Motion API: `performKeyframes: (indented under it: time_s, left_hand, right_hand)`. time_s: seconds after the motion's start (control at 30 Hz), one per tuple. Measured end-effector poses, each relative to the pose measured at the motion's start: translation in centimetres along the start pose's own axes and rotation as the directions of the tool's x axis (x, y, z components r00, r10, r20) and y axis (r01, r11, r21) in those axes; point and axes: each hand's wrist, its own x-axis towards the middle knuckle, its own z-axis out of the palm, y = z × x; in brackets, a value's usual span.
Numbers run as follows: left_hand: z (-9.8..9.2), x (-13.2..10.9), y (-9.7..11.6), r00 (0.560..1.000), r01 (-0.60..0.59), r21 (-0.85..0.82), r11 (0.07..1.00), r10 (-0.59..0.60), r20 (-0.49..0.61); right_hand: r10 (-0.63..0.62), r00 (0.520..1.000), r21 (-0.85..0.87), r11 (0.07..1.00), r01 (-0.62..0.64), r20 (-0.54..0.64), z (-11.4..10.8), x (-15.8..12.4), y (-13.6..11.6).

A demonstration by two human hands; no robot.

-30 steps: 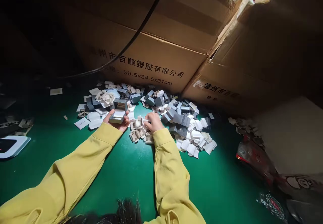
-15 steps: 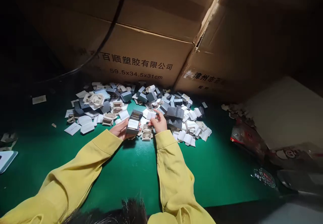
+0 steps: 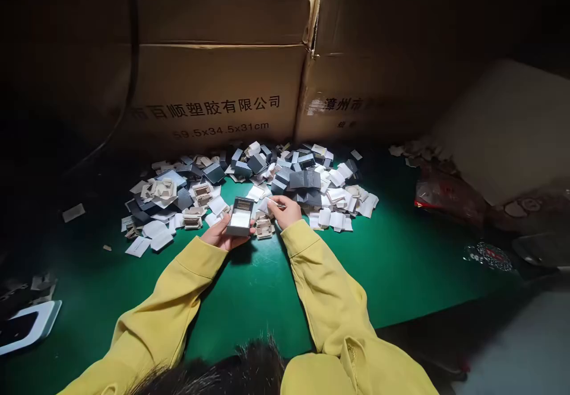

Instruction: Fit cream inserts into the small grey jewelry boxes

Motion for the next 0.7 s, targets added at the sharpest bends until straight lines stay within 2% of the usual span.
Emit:
performKeyframes:
  time_s: [0.07, 0.27, 0.37, 0.57, 0.7]
  left_hand:
    - [0.2, 0.0, 0.2, 1.000, -0.010, -0.020, 1.000, 0.009, -0.023]
    - [0.5, -0.2, 0.1, 0.999, 0.011, -0.003, 1.000, -0.011, -0.034]
    - [0.5, -0.2, -0.1, 0.998, -0.015, -0.001, 1.000, 0.014, -0.061]
    - [0.8, -0.1, 0.1, 0.998, -0.006, -0.001, 1.000, 0.006, -0.067]
    - [0.9, -0.2, 0.4, 0.997, 0.014, 0.015, 1.000, -0.013, -0.073]
  right_hand:
    - [-0.034, 0.999, -0.022, 0.999, 0.034, -0.002, -0.2, 0.0, -0.1]
    - [0.002, 0.999, 0.187, 0.982, -0.009, 0.040, 0.3, -0.6, -1.0]
    - [-0.004, 0.999, 0.216, 0.976, -0.007, 0.050, 0.6, -0.9, -1.7]
    - [-0.103, 0.993, 0.163, 0.980, 0.111, -0.056, 0.6, -1.2, -2.8]
    - [-0.182, 0.982, 0.181, 0.966, 0.186, -0.040, 1.0, -1.9, -3.4]
